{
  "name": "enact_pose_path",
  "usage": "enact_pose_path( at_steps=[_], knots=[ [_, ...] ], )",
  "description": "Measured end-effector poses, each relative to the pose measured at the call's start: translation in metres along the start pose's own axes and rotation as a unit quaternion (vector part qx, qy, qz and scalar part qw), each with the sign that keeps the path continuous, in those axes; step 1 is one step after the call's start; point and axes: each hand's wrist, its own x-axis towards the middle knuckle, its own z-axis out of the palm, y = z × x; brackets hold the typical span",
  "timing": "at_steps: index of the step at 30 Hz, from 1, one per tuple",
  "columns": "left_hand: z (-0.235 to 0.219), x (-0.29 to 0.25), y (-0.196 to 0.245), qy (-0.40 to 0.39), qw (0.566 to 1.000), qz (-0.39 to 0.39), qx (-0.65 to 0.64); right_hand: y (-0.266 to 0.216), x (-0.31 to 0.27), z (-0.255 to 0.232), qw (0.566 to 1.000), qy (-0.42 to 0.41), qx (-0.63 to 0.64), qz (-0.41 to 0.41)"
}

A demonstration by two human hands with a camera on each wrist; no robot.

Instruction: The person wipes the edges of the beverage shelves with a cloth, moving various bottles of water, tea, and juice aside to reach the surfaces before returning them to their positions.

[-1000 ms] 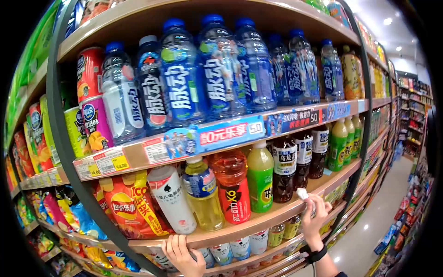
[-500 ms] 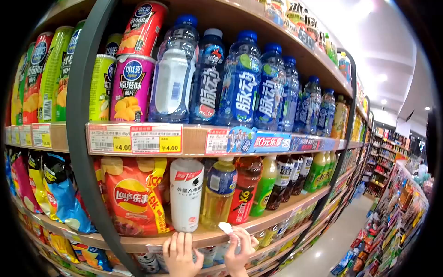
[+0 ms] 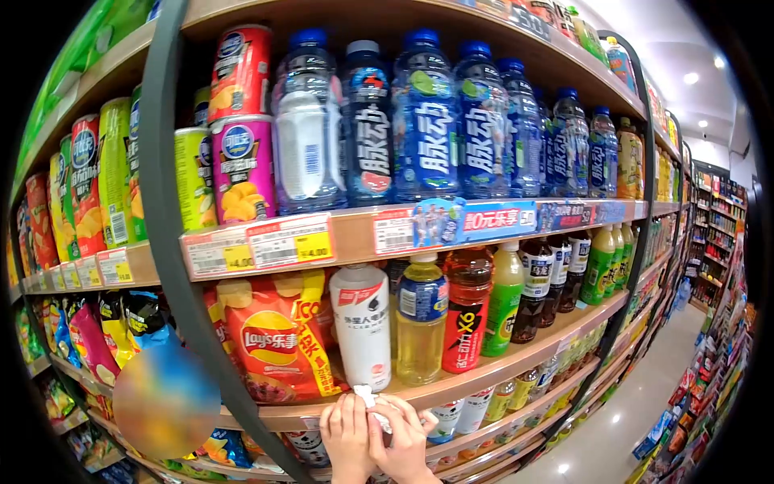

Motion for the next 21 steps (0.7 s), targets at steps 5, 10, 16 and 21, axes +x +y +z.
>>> enact_pose_path(
  at_steps=[5,10,16,21],
  knots=[
    [-0.007,0.002,0.012,-0.016,0.999,-0.038,0.010,0.020,0.009,-0.016,0.998,-0.036,0.012,-0.042],
    [-0.004,0.007,0.033,0.009,0.995,-0.091,0.035,0.054,0.019,-0.042,0.997,-0.039,0.042,-0.050],
    [0.006,0.011,0.050,0.052,0.988,-0.133,0.056,0.119,0.039,-0.103,0.998,-0.038,0.031,-0.037],
    [0.014,0.018,0.060,0.091,0.979,-0.128,0.130,0.187,0.055,-0.164,1.000,-0.006,-0.004,-0.025]
  ],
)
